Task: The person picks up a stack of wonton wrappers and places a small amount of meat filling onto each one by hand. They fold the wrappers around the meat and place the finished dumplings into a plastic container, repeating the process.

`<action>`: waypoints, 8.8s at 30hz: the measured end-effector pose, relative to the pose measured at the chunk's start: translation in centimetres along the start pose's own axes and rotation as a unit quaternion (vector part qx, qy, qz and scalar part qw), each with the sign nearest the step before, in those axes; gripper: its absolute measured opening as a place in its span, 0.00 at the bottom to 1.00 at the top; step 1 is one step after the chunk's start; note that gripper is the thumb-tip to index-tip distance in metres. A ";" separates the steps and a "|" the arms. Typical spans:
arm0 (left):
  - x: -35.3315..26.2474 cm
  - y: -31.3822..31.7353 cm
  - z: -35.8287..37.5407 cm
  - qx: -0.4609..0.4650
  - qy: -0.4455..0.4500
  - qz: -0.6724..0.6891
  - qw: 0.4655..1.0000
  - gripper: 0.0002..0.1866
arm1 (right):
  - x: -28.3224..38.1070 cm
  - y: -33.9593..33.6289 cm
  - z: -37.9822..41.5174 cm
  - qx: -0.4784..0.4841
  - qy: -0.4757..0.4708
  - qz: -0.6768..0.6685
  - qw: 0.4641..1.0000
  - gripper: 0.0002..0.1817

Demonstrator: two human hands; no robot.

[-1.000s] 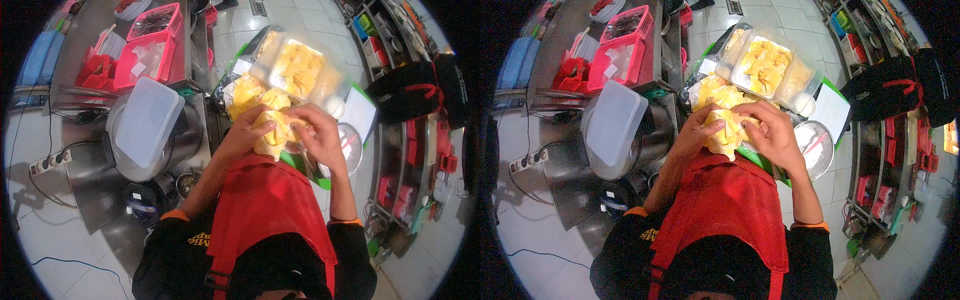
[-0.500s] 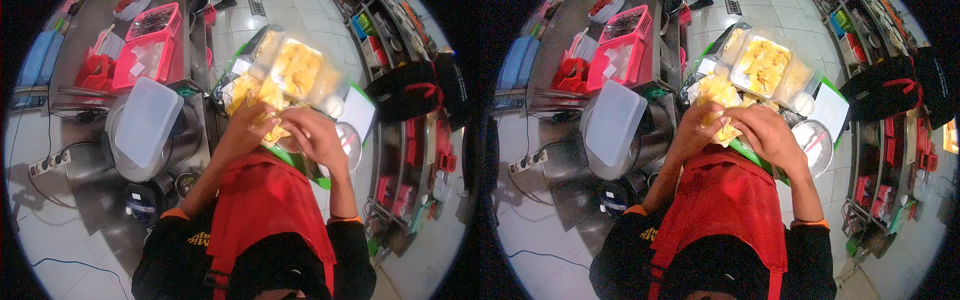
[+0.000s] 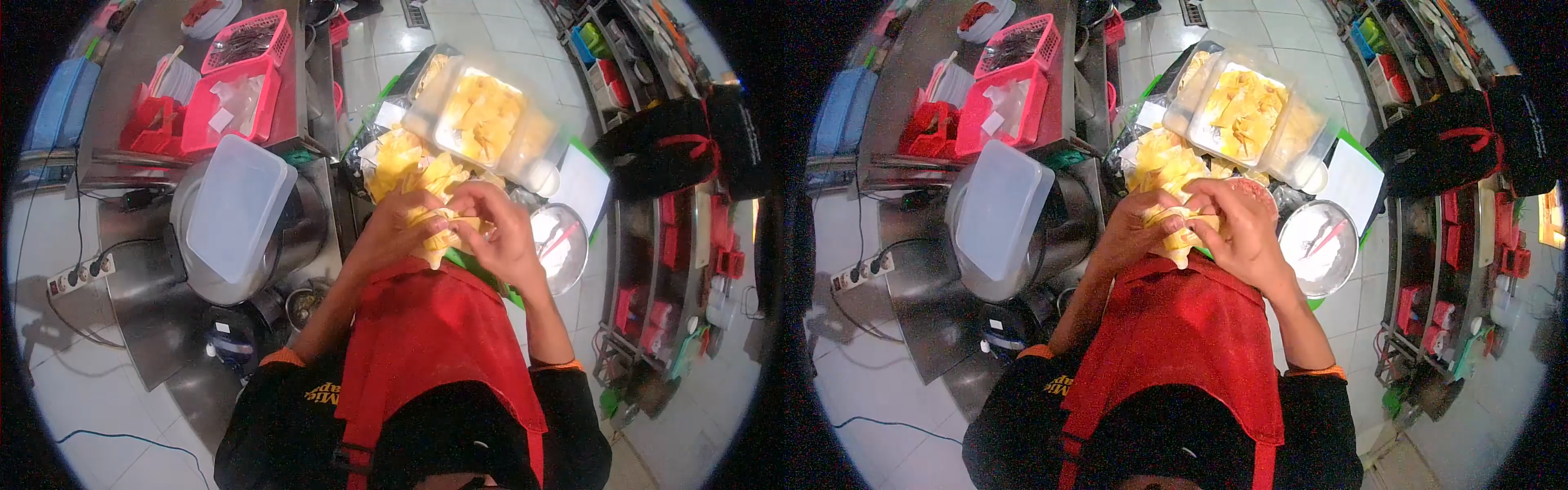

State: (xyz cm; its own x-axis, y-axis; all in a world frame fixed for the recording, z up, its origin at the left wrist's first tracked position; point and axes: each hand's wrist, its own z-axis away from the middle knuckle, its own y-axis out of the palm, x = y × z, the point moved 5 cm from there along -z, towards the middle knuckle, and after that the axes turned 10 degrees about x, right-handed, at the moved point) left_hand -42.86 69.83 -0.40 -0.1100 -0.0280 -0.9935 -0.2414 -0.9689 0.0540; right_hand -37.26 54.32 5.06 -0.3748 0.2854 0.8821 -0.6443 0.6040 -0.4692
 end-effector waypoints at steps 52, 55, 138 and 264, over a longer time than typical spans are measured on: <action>0.8 -1.2 1.0 -0.062 -0.007 0.255 0.965 0.23 | -33.5 -12.9 6.7 0.152 0.432 0.445 0.769 0.21; -0.7 -0.5 1.0 -0.043 -0.010 0.322 0.946 0.22 | -30.6 -15.5 6.2 0.110 0.428 0.383 0.812 0.21; 2.8 -4.6 4.6 -0.204 -0.090 0.155 0.963 0.06 | -9.4 -9.5 -5.0 -0.186 0.120 0.043 0.974 0.13; 2.3 -0.6 2.9 -0.068 -0.091 0.219 0.969 0.19 | -26.2 -17.5 7.2 -0.034 0.261 0.372 0.890 0.15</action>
State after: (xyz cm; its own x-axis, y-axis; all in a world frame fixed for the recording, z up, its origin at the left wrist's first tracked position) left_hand -45.73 71.06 -2.44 -0.3446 -0.4119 -0.8435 -0.0061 -0.8976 0.4408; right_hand -20.97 30.91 -10.13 -0.3083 0.9216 0.2359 -0.2989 0.1416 -0.9437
